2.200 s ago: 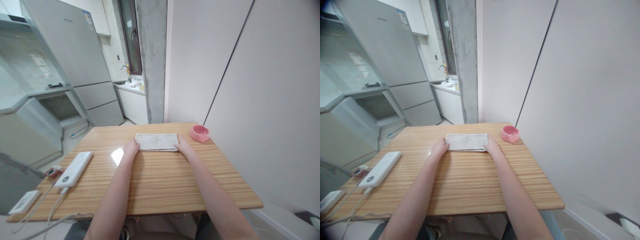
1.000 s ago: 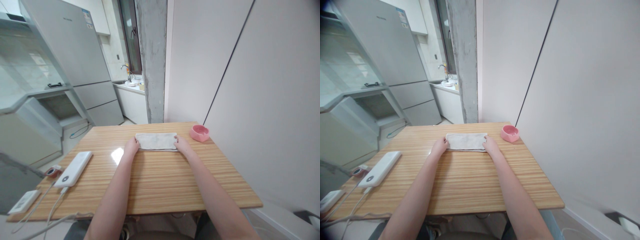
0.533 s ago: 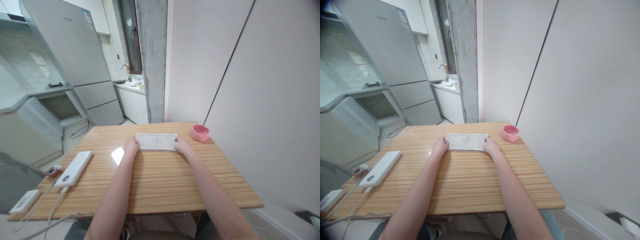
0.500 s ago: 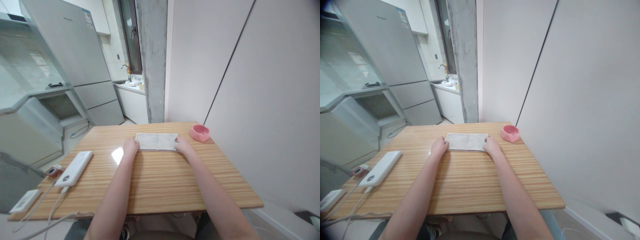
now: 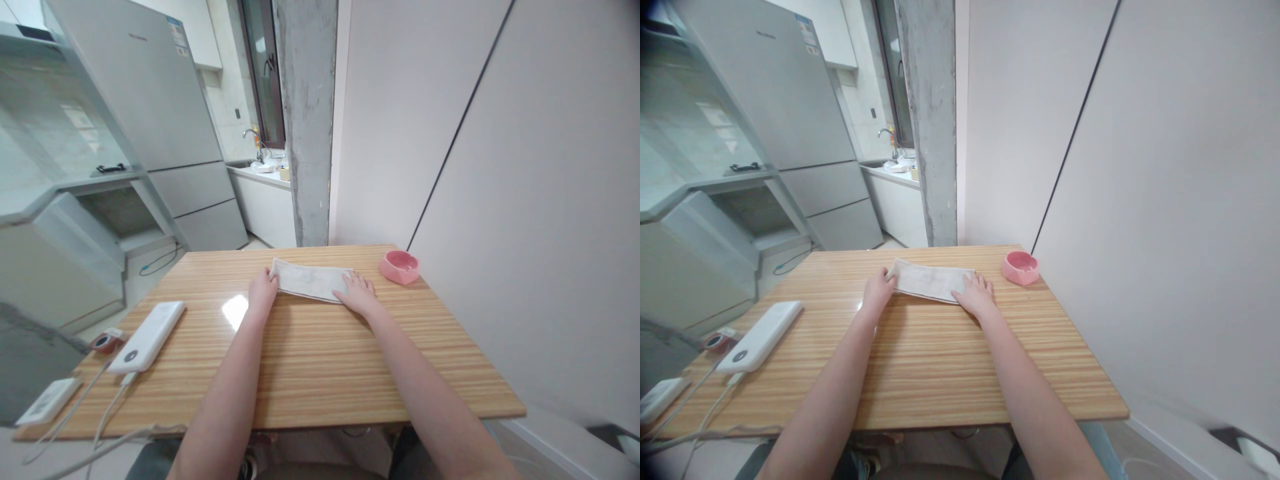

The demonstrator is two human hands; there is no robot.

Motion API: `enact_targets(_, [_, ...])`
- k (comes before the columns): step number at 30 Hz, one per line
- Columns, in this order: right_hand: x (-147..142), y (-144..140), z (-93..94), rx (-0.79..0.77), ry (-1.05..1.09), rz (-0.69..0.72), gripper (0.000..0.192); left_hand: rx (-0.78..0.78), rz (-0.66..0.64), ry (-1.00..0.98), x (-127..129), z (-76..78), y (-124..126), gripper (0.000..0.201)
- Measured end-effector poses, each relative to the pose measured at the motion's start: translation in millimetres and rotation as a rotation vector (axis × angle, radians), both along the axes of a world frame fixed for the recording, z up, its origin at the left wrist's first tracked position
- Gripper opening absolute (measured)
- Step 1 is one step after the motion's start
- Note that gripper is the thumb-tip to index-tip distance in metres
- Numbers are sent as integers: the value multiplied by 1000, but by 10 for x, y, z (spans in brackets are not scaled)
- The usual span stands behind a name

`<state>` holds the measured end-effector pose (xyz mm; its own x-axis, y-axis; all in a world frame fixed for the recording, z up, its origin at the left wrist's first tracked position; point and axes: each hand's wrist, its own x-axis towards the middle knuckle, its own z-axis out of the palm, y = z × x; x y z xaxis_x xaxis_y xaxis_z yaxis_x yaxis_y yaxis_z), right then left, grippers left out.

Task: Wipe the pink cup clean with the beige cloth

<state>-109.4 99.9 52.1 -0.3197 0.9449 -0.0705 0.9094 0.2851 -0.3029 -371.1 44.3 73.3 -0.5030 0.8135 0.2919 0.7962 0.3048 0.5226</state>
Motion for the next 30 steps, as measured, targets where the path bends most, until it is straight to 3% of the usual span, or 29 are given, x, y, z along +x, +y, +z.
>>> enact_targets(3, [-39, -40, 35, -7, 62, 120, 64, 353, 97, -38, -43, 99, -31, 8])
enact_targets(6, [-74, -71, 37, -15, 108, 205, 63, 556, 37, -55, 63, 162, -54, 10])
enact_targets(8, [-90, -80, 25, -7, 133, 223, 64, 528, -112, -37, 241, 136, -45, 11])
enact_targets(13, [-90, -70, 28, 44, 234, 266, 49, 201, -674, 80, 762, -114, 30, 17])
enact_targets(15, [-83, -45, 43, 67, 286, 247, 35, 92, -807, 90, 868, -193, 42, 14])
enact_targets(17, [-82, -7, 50, 90, 326, 176, 28, 24, -858, 84, 897, -216, 30, 11])
enact_targets(21, [-115, 47, 16, 188, 430, 77, 32, -32, -887, 4, 831, -117, -32, 22])
enact_targets(23, [-159, 20, -8, 245, 486, 167, 36, -19, -859, -16, 783, -47, -50, 27])
enact_targets(27, [-296, -148, 8, 191, 447, 451, 37, -22, -628, 78, 680, 30, -30, 36])
enact_targets(30, [-383, -307, 78, 148, 299, 431, 32, -28, -549, 76, 600, 29, 5, 36])
